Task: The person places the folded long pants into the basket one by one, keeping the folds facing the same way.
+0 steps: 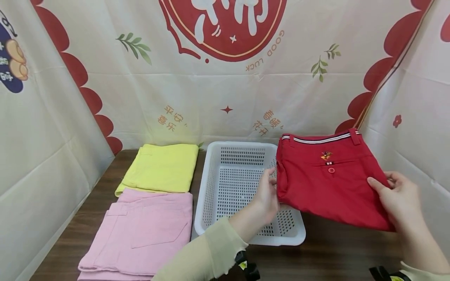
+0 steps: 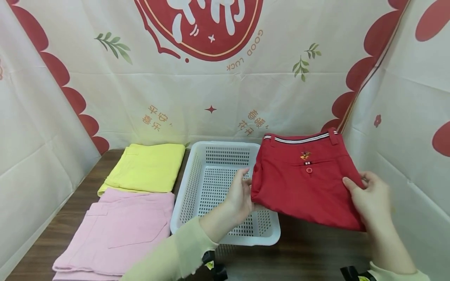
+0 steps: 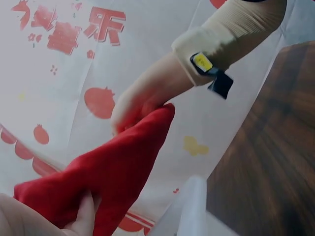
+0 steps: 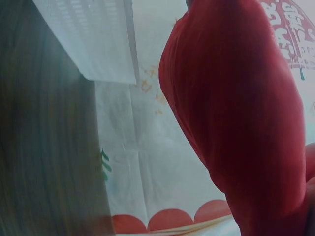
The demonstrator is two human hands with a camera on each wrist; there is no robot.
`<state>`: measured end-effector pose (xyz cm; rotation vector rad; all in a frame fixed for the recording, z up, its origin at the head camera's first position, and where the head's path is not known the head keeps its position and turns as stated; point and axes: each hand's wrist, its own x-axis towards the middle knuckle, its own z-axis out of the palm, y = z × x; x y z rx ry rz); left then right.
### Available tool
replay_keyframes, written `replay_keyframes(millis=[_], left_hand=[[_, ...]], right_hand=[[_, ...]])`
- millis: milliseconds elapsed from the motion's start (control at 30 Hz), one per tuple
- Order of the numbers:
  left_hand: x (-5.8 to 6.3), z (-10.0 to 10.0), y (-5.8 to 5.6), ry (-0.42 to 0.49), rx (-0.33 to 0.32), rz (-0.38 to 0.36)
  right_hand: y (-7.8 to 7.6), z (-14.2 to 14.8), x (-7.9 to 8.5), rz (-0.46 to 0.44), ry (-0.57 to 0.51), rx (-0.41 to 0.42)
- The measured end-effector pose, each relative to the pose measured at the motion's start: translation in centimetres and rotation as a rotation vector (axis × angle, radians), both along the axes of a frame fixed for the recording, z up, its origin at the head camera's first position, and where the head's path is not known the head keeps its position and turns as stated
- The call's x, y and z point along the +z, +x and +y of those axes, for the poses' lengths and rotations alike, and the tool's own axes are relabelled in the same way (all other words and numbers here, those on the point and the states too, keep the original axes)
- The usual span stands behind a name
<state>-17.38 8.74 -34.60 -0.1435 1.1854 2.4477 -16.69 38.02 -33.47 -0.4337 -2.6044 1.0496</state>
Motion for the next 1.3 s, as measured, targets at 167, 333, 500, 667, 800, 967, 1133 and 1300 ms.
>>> replay_keyframes(millis=[167,333,500,667,800,967,1133,1300], left_hand=[[0.0,-1.7,-0.9,0.01,-0.038,-0.028],[0.4,-3.7,-2.2,0.056,-0.182,-0.048],[0.7,-5.3,-3.0,-0.029,-0.259,-0.049],[0.3,-6.5,-3.4,-0.159,-0.249,-0.055],[-0.3,-7.7,-3.7,-0.231,-0.246,-0.016],[-0.7,-9.1,-3.6,-0.301,-0.252,0.048],[-0.4,-10.6,-3.4,-0.36,-0.277,0.101],[0.2,-12.2,-3.0,-0.4,-0.289,0.125]], right_hand=[[0.5,-0.9,-0.2,0.032,-0.092,0.03],[0.9,-2.6,-0.4,0.065,-0.233,0.059],[1.2,-4.5,-0.2,0.089,-0.286,0.103],[1.5,-6.0,0.0,0.067,-0.226,0.132],[1.4,-6.8,-0.1,0.052,-0.254,0.199],[1.4,-7.4,-0.2,0.019,-0.277,0.294],[1.3,-8.1,0.2,-0.053,-0.202,0.372],[1.2,-9.1,0.7,-0.097,-0.158,0.464]])
